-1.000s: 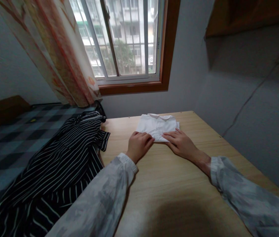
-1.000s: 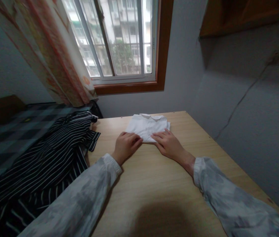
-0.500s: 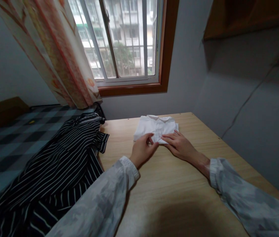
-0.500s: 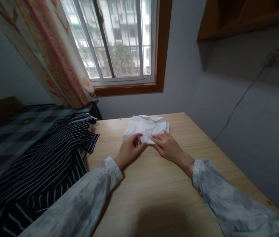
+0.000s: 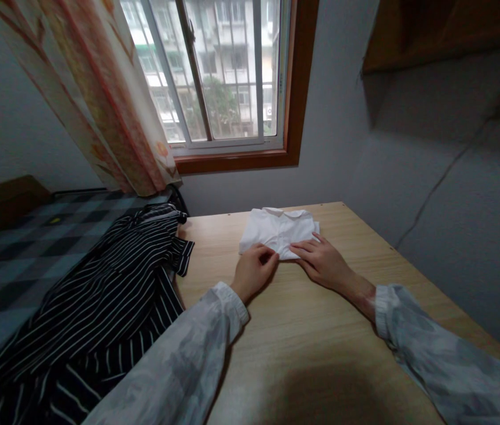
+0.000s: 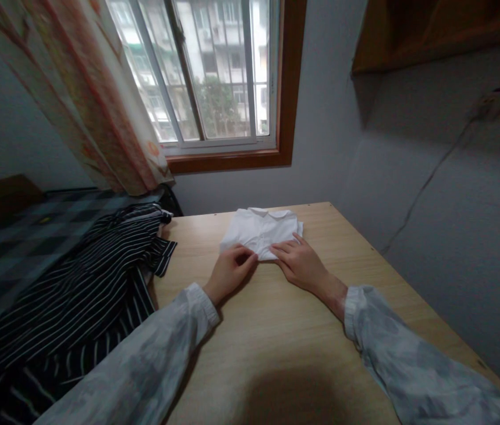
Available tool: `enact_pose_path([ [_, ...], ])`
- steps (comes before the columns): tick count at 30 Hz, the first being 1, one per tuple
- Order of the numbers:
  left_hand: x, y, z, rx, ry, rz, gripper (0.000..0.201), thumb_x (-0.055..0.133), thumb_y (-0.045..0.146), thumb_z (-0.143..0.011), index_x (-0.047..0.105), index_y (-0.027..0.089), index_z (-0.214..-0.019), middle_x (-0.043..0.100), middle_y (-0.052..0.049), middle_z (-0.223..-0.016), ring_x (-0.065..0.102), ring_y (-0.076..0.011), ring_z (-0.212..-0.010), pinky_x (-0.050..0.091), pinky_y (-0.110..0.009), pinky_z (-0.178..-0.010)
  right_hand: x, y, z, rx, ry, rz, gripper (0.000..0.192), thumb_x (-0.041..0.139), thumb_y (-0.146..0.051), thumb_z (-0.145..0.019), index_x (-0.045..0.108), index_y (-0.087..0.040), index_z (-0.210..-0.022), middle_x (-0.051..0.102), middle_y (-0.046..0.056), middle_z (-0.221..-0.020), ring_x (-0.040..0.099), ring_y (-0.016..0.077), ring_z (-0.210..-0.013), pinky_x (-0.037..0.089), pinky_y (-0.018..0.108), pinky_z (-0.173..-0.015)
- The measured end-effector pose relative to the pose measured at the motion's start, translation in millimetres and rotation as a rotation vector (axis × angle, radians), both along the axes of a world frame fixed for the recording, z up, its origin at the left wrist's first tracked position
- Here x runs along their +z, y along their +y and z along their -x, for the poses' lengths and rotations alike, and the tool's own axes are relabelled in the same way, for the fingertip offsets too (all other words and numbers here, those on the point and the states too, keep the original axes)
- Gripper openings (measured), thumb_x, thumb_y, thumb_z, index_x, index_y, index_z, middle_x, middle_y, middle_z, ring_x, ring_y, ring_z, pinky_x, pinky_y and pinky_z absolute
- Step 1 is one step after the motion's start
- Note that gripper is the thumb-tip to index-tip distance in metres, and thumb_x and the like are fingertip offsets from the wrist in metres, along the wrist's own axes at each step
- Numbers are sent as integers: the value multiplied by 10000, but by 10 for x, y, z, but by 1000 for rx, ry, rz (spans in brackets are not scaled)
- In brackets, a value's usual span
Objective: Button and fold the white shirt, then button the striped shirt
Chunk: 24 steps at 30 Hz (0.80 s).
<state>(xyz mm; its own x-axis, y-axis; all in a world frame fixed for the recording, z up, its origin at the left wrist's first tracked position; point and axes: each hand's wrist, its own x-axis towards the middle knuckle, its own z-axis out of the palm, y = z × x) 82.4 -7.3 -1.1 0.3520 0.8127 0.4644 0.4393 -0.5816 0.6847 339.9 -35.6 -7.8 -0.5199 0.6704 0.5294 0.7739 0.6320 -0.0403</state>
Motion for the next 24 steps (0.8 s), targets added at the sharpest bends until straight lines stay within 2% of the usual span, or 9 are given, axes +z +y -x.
enact_pose_path([
  [5, 22, -70, -1, -73, 106, -193, 158, 707, 319, -995, 830, 228, -957, 802, -110, -1066, 732, -273, -1008, 555, -429, -940, -26, 5, -63, -6, 12, 2, 420, 611, -188, -1048, 701, -280, -1447, 755, 92, -1425, 716, 294, -1276, 389, 609, -1256],
  [8, -17, -74, -8, -122, 35, -115, 252, 659, 331, -1033, 784, 242, -1233, 818, -110, -1098, 761, -274, -1019, 584, -432, -955, -47, 2, -78, -16, 43, 13, 477, 614, -186, -1026, 664, -276, -1492, 735, 103, -1455, 697, 301, -1315, 393, 613, -1257],
  [11, -60, -42, -19, -182, -153, 75, 411, 570, 373, -1091, 610, 245, -1479, 822, -99, -1110, 787, -236, -936, 616, -391, -884, -48, -11, -59, -9, 74, 23, 541, 655, -240, -1003, 615, -257, -1542, 706, 129, -1488, 672, 322, -1349, 392, 622, -1263],
  [13, -72, 2, -10, -149, -273, 143, 374, 539, 369, -1101, 588, 241, -1449, 808, -93, -1119, 777, -205, -872, 613, -357, -829, -39, -23, -41, -2, 85, 23, 569, 671, -270, -997, 590, -249, -1560, 696, 138, -1494, 661, 333, -1357, 396, 625, -1260],
  [14, -74, 31, 5, -72, -308, 122, 335, 559, 353, -1085, 608, 235, -1394, 793, -95, -1129, 761, -198, -866, 604, -350, -822, -33, -29, -33, 2, 91, 18, 576, 674, -285, -998, 578, -245, -1565, 692, 141, -1494, 655, 335, -1360, 398, 624, -1260],
  [17, -85, 140, 85, 314, -294, -57, 301, 720, 322, -959, 659, 207, -1230, 729, -122, -1189, 695, -231, -975, 567, -380, -883, -20, -30, -3, 19, 113, -18, 537, 678, -311, -1005, 584, -236, -1529, 696, 146, -1454, 648, 337, -1342, 413, 606, -1257],
  [19, -112, 217, 149, 487, -267, -77, 343, 801, 360, -885, 674, 195, -1158, 712, -126, -1166, 663, -251, -983, 550, -393, -881, -16, -11, 28, 40, 108, -51, 438, 672, -311, -1016, 629, -246, -1448, 711, 138, -1387, 656, 330, -1295, 427, 589, -1247],
  [21, -154, 282, 195, 485, -264, 17, 332, 821, 424, -869, 691, 199, -1076, 721, -97, -1047, 656, -239, -899, 537, -368, -811, -15, 27, 79, 62, 83, -72, 338, 658, -312, -1035, 666, -262, -1370, 724, 123, -1318, 665, 321, -1236, 437, 578, -1233],
  [24, -207, 340, 218, 348, -291, 157, 289, 792, 470, -889, 699, 211, -976, 704, -39, -864, 636, -198, -753, 498, -316, -701, -2, 102, 191, 59, 64, -96, 242, 648, -330, -1056, 702, -263, -1282, 727, 115, -1253, 652, 320, -1184, 453, 563, -1196],
])
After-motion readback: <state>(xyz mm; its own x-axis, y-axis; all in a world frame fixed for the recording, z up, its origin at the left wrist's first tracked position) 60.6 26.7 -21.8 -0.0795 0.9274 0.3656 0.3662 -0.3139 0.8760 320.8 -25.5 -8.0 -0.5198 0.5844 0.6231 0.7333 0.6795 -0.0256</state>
